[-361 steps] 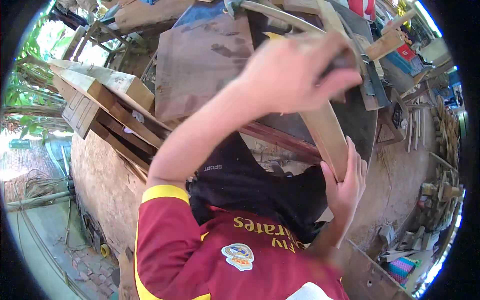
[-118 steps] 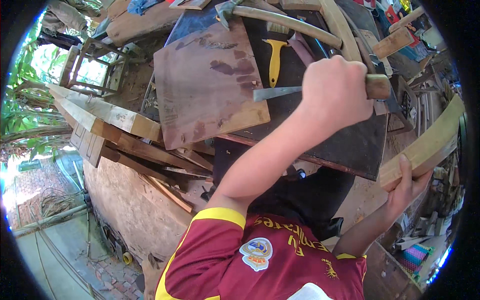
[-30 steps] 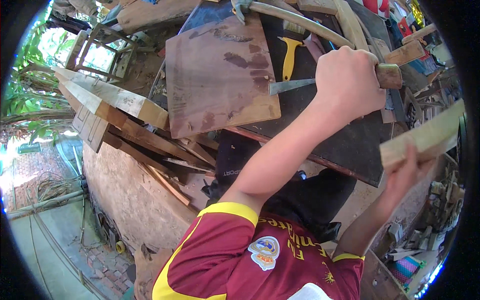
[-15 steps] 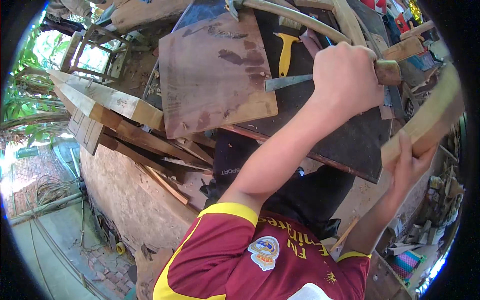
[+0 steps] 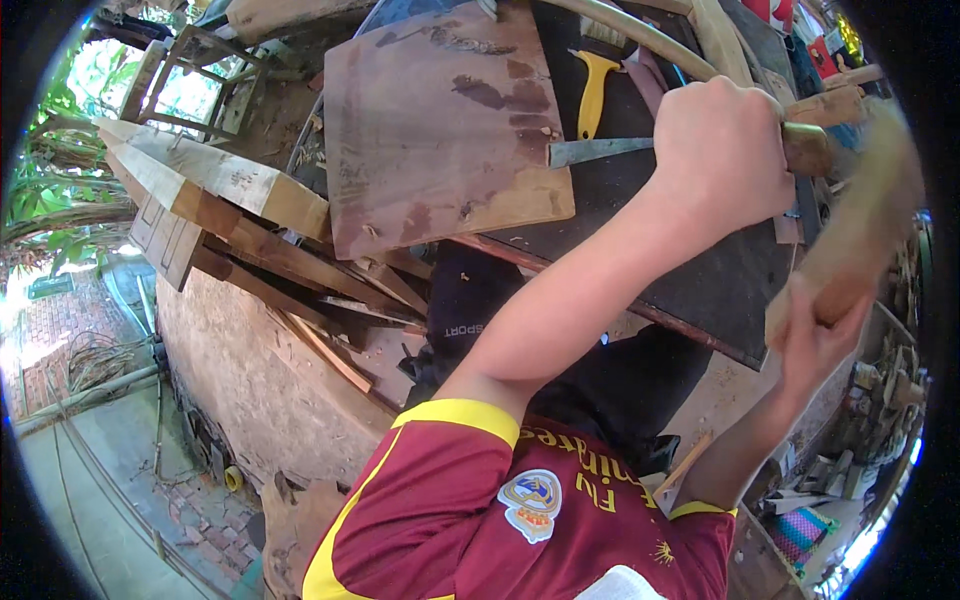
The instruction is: The person uses a chisel and a wooden mallet to carve a small piece of wood held in their left hand. They repeatedly strike the chisel to remove wood shavings, shaping the piece on a cluttered workbench.
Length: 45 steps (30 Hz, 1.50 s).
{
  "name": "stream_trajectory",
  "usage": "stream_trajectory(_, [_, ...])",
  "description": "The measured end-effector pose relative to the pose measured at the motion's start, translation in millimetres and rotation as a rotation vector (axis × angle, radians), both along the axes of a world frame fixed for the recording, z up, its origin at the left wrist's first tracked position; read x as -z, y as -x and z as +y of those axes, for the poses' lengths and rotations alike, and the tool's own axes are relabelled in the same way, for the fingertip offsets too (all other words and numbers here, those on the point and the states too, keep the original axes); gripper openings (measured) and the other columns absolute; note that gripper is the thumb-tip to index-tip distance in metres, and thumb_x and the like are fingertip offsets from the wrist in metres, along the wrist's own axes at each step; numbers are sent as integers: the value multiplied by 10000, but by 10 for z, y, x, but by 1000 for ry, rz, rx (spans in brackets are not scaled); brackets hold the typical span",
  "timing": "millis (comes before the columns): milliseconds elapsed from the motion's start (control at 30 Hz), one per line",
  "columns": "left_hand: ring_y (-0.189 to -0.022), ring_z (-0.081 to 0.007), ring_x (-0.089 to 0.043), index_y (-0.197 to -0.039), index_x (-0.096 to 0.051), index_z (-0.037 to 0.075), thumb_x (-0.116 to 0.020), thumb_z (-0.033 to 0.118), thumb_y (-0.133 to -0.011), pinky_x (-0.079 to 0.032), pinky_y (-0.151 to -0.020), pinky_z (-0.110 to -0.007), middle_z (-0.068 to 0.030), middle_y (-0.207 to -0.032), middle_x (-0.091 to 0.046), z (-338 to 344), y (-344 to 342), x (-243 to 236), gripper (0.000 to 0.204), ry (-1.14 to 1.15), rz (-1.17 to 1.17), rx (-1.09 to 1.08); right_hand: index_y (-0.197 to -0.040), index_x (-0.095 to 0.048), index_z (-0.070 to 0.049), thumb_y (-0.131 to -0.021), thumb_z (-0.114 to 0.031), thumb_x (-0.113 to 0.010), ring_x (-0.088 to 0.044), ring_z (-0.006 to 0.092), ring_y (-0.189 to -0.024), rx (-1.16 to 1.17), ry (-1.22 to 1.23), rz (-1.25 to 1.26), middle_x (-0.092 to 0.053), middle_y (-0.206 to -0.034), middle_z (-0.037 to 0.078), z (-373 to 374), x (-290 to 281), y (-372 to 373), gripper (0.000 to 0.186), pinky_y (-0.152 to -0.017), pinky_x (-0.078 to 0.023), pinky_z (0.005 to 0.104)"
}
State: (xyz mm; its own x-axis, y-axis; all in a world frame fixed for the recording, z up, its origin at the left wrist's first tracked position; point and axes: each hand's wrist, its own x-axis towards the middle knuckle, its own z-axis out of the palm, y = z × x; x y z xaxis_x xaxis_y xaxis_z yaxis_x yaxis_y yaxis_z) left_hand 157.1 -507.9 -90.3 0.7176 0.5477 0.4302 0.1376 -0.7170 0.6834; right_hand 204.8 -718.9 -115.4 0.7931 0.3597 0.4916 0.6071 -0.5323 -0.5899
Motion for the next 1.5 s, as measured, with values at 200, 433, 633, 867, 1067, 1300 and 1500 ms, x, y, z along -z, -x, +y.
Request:
stream_trajectory(200, [-611,-318,-644,-662,-687,68,-675,231,-553,-538,-588,-385,-155,-611,-618,-10,-7,-10,197,6,35,2,-1302,-437,38,-657,-170,-826,-490,273,-1167,150,-11,-66,-502,-1271,189,-161,10,-201,782,-991,-382,387])
stream_trajectory(433, [-606,-298,-648,-638,-674,59,-688,213,-549,-520,-565,-365,-147,-608,-621,-35,-14,33,179,-27,27,35,-1269,-451,58,-724,-34,-734,-549,183,-1011,262,-402,174,-555,-1171,149,58,-29,-82,622,-875,-441,286])
stream_trajectory(633, [-623,-311,-648,-681,-685,77,-700,265,-563,-539,-604,-386,-150,-637,-632,14,-22,-13,222,-21,143,48,-1310,-419,58,-694,-92,-761,-536,247,-1100,58,114,38,-539,-1223,195,-155,45,32,721,-943,-421,360])
stream_trajectory(867, [-613,-280,-658,-643,-679,55,-696,213,-559,-519,-558,-352,-139,-617,-629,-35,-56,65,180,-52,81,53,-1309,-414,48,-697,-94,-770,-541,260,-1084,141,-209,234,-528,-1233,174,-270,40,-55,722,-937,-427,360])
stream_trajectory(1067, [-618,-292,-657,-652,-681,64,-694,208,-560,-521,-560,-358,-144,-626,-631,-29,-14,55,171,-45,103,47,-1271,-453,13,-747,-38,-723,-550,168,-990,-3,-76,12,-566,-1115,109,-68,307,-98,592,-844,-452,294])
stream_trajectory(1300, [-613,-292,-655,-668,-685,72,-698,203,-556,-522,-561,-365,-141,-623,-631,-48,-41,49,173,-51,109,74,-1304,-396,79,-715,-116,-758,-488,261,-1153,-3,-93,265,-499,-1257,203,-125,133,-3,719,-968,-386,354])
stream_trajectory(1500, [-661,-317,-654,-699,-689,78,-698,225,-558,-540,-616,-389,-154,-651,-636,-43,-33,26,204,-19,167,82,-1336,-351,84,-708,-95,-751,-454,258,-1194,61,-162,228,-464,-1300,213,65,165,135,766,-999,-359,345])
